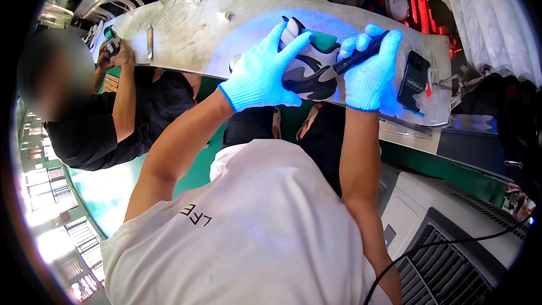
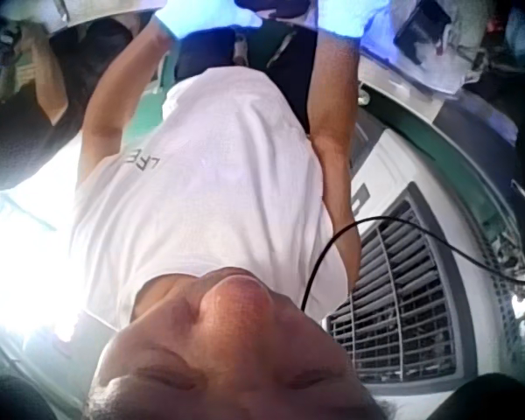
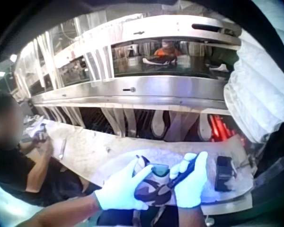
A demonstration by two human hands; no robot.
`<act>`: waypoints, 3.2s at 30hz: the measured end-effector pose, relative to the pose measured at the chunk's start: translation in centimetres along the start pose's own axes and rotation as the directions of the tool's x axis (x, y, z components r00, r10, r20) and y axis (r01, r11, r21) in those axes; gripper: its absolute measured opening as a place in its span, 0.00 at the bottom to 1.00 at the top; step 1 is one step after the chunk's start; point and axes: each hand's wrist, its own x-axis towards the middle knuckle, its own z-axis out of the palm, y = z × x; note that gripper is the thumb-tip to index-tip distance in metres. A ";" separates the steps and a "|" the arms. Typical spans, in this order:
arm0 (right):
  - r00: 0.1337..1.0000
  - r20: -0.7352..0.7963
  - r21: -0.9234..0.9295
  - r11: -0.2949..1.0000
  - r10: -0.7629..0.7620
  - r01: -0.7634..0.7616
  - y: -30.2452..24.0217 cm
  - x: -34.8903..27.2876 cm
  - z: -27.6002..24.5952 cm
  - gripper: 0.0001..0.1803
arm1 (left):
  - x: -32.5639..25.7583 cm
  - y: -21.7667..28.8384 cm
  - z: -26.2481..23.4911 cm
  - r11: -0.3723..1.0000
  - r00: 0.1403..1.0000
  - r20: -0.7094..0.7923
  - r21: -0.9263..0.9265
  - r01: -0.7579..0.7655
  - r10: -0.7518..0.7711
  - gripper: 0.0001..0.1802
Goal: The person cleans a white and teal sneaker using a black brush and a white cloth. They scrub the sole and upper parts of the shoe, wipe it down, and inspect the surface repeatedly. The person handles the shoe with gloved hands, rotating it to access different areas.
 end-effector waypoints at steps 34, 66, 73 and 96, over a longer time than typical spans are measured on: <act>0.964 0.172 -0.978 -0.151 -0.203 0.143 -3.1 1.4 -9.7 0.29 | 0.6 -0.5 0.8 0.978 0.996 -0.085 -0.209 -0.028 0.010 0.60; 0.872 0.098 -0.768 0.593 0.480 -0.240 0.5 -6.6 -6.3 0.46 | -2.4 -1.4 2.9 0.937 0.929 -0.284 -0.186 -0.295 0.236 0.59; 0.829 0.351 -0.889 0.434 0.436 0.148 -0.6 -4.2 -8.1 0.37 | -1.9 -1.7 2.3 0.934 0.948 -0.226 -0.229 -0.274 0.222 0.61; 0.899 0.329 -0.884 -0.428 -0.287 0.187 0.2 2.2 -10.4 0.38 | 1.8 -2.0 0.2 0.971 0.987 0.004 -0.181 -0.154 0.158 0.65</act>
